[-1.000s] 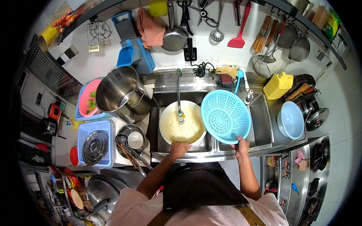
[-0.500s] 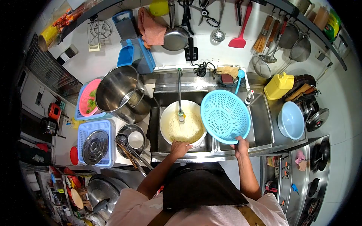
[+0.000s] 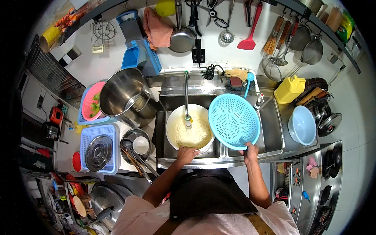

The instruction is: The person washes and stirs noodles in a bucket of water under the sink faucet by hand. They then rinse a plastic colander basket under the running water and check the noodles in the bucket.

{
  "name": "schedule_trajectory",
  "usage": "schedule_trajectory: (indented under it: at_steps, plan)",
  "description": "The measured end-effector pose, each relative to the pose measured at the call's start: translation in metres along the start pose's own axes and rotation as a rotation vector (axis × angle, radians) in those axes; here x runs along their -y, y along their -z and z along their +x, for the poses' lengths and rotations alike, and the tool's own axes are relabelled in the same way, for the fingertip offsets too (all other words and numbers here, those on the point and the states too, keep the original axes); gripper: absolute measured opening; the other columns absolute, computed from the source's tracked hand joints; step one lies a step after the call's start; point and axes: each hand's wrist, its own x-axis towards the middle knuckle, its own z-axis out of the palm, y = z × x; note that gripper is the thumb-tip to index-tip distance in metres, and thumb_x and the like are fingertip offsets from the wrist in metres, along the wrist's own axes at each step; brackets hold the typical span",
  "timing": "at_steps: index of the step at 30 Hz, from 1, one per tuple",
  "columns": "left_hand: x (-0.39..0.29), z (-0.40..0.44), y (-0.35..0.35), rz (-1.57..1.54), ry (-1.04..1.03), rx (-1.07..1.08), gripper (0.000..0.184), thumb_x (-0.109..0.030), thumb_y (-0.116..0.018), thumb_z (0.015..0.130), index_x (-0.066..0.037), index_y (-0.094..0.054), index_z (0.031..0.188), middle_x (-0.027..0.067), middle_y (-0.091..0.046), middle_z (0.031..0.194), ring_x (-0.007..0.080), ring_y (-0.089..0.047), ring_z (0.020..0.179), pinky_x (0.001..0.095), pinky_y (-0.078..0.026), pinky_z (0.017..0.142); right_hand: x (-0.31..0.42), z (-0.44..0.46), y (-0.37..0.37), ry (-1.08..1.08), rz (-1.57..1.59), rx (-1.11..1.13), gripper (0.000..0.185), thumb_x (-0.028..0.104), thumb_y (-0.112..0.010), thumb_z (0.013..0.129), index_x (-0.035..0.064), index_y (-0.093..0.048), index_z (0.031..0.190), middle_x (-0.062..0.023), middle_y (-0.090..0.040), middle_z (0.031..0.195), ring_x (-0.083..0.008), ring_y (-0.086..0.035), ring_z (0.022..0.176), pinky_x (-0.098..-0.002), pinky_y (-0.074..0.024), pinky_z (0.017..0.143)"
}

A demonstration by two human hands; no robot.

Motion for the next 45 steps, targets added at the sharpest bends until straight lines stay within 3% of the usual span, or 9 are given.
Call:
schedule_trajectory:
  at_steps: [2, 5, 8, 45]
  plan:
    - [0.0001, -0.0001, -0.0012, -0.009, -0.004, -0.011, 0.042, -0.047, -0.050, 0.100, -0.015, -0.077, 0.100, 0.0145, -0.073, 0.080, 0.0321, -0.069, 0.080, 0.0447, -0.041, 0.083, -0.0023, 0.0032, 0.0024, -0.005, 0.006, 0.000, 0.040, 0.004, -0.059, 0.082, -0.0074, -0.051, 0.119, -0.0159, -0.063, 0.108, -0.0251, -0.069, 0.082, -0.0370, -0.0638, 0.061]
    - [-0.0035, 0.0016, 0.0034, -0.013, 0.083, 0.116, 0.041, -0.049, -0.055, 0.097, -0.015, -0.077, 0.105, 0.0127, -0.075, 0.092, 0.0277, -0.068, 0.092, 0.0442, -0.036, 0.093, -0.0016, 0.0022, 0.0017, -0.005, 0.007, -0.002, 0.039, 0.004, -0.059, 0.082, -0.0074, -0.052, 0.119, -0.0159, -0.064, 0.108, -0.0250, -0.069, 0.082, -0.0369, -0.0639, 0.060]
    - [-0.0001, 0.0002, -0.0003, 0.009, 0.000, 0.009, 0.042, -0.047, -0.050, 0.100, -0.015, -0.077, 0.101, 0.0145, -0.073, 0.082, 0.0316, -0.069, 0.081, 0.0447, -0.041, 0.083, -0.0015, 0.0020, 0.0034, 0.000, 0.004, 0.008, 0.039, 0.004, -0.060, 0.082, -0.0075, -0.053, 0.118, -0.0159, -0.064, 0.108, -0.0250, -0.069, 0.083, -0.0373, -0.0642, 0.060]
    - [0.0002, 0.0002, -0.0001, -0.005, -0.007, -0.008, 0.042, -0.048, -0.051, 0.099, -0.014, -0.076, 0.097, 0.0144, -0.073, 0.081, 0.0323, -0.069, 0.080, 0.0450, -0.041, 0.082, 0.0004, -0.0031, -0.0007, -0.007, 0.002, -0.008, 0.035, 0.004, -0.060, 0.081, -0.0071, -0.055, 0.114, -0.0148, -0.065, 0.104, -0.0247, -0.069, 0.082, -0.0372, -0.0640, 0.061]
